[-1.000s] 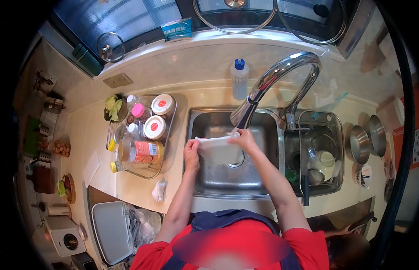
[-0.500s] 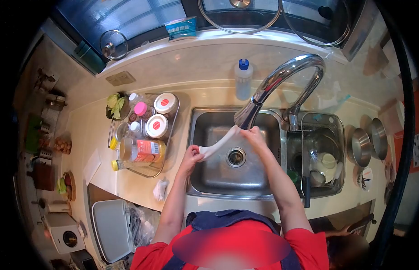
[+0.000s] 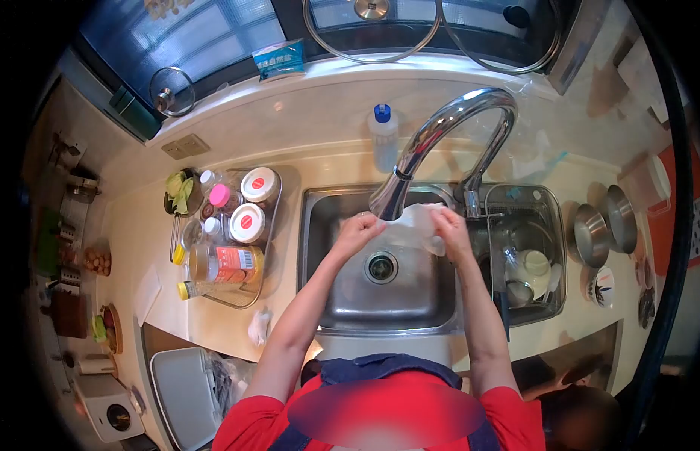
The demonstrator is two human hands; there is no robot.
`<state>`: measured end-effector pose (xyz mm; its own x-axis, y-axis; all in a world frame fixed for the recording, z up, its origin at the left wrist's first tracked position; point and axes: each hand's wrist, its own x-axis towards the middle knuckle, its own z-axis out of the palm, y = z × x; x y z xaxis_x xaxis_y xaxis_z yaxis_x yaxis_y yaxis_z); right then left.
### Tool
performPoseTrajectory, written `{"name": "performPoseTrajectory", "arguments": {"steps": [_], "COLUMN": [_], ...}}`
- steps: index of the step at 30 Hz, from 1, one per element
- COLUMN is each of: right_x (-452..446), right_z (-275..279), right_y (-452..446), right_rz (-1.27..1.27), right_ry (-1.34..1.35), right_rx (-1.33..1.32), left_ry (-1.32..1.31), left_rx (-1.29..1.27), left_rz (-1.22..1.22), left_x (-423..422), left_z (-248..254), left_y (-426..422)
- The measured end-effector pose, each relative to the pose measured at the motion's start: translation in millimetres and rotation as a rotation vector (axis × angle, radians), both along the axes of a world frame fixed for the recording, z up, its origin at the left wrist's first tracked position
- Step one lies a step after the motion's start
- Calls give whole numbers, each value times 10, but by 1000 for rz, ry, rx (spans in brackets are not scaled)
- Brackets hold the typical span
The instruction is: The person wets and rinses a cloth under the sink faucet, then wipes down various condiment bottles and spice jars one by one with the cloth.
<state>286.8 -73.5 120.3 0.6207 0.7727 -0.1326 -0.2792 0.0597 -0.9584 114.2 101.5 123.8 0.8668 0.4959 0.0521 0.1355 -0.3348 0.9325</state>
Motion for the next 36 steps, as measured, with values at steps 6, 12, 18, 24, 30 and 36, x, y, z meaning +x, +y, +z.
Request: {"name": "performPoseTrajectory", "arguments": {"steps": [6, 12, 18, 24, 30, 36], "right_x": [-545, -825, -604, -191, -340, -231], "right_z": [-309, -12, -92, -203, -163, -59], "right_y": [615, 957, 978, 997, 853, 689], "right_rz": [382, -36, 34, 41, 226, 897], "right_ry": [-304, -115, -231, -93, -349, -177], "right_rx": [-226, -142, 207, 124, 9, -200], "left_ry": [59, -222, 150, 121, -405, -561], "left_rx": [130, -337, -238, -812, -1532, -1483], "left_rz": [-25, 225, 133, 83, 130, 97], "left_x": [-50, -372, -362, -472, -257, 29], "left_z": [157, -528, -845, -1421, -831, -765], "left_y": [-17, -18, -164, -321, -499, -360]}}
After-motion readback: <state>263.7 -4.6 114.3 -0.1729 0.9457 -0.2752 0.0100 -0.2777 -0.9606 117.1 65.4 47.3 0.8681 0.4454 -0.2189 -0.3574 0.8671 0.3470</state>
